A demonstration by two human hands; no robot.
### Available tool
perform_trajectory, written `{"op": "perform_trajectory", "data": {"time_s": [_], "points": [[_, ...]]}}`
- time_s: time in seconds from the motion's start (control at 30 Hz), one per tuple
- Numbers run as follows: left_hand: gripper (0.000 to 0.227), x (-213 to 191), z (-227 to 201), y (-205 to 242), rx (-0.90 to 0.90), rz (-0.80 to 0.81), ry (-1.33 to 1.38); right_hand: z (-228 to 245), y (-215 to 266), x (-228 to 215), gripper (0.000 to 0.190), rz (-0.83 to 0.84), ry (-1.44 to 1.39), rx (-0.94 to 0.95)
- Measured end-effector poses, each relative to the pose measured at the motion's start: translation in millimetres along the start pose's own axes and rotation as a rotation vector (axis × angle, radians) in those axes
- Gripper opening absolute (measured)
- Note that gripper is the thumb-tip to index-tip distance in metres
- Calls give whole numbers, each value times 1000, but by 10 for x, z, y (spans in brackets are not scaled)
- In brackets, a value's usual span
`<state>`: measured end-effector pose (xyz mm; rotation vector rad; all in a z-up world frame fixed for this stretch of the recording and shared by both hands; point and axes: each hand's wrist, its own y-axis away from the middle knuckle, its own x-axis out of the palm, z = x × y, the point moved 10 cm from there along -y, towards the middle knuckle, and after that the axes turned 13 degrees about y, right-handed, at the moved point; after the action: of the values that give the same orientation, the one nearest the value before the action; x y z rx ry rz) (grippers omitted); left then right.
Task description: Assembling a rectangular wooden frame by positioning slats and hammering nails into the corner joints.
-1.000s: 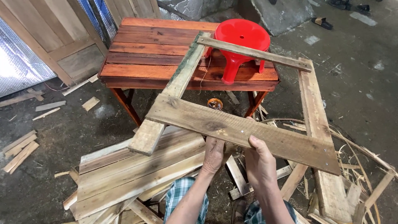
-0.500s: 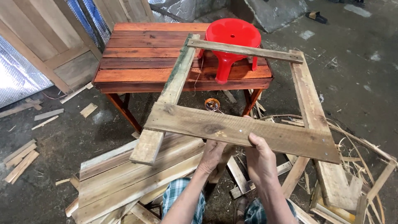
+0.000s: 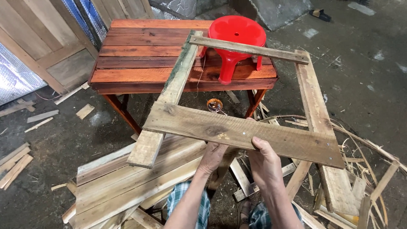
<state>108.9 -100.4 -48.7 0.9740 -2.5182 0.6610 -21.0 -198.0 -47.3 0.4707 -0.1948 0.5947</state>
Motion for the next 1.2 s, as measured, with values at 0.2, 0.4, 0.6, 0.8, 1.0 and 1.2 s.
{"op": "perform_trajectory", "data": {"time_s": [0.2, 0.4, 0.6, 0.8, 1.0, 1.2], "points": [[36, 46, 108, 48, -157, -32, 20, 38, -71, -139, 50, 13, 12, 29], [18, 553, -73, 78, 97, 94, 97, -169, -668, -634, 47, 95, 33, 75], [12, 561, -88, 104, 160, 72, 22, -32, -507, -461, 39, 91, -3, 35], [27, 465, 8, 58, 35, 96, 34, -139, -656, -549, 34, 93, -66, 5], [29, 117, 267, 219, -19, 58, -32, 485, 36, 161, 48, 95, -129, 8], [29, 50, 285, 345, -66, -74, 44, 572, 185, 299, 71, 207, 90, -168]]}}
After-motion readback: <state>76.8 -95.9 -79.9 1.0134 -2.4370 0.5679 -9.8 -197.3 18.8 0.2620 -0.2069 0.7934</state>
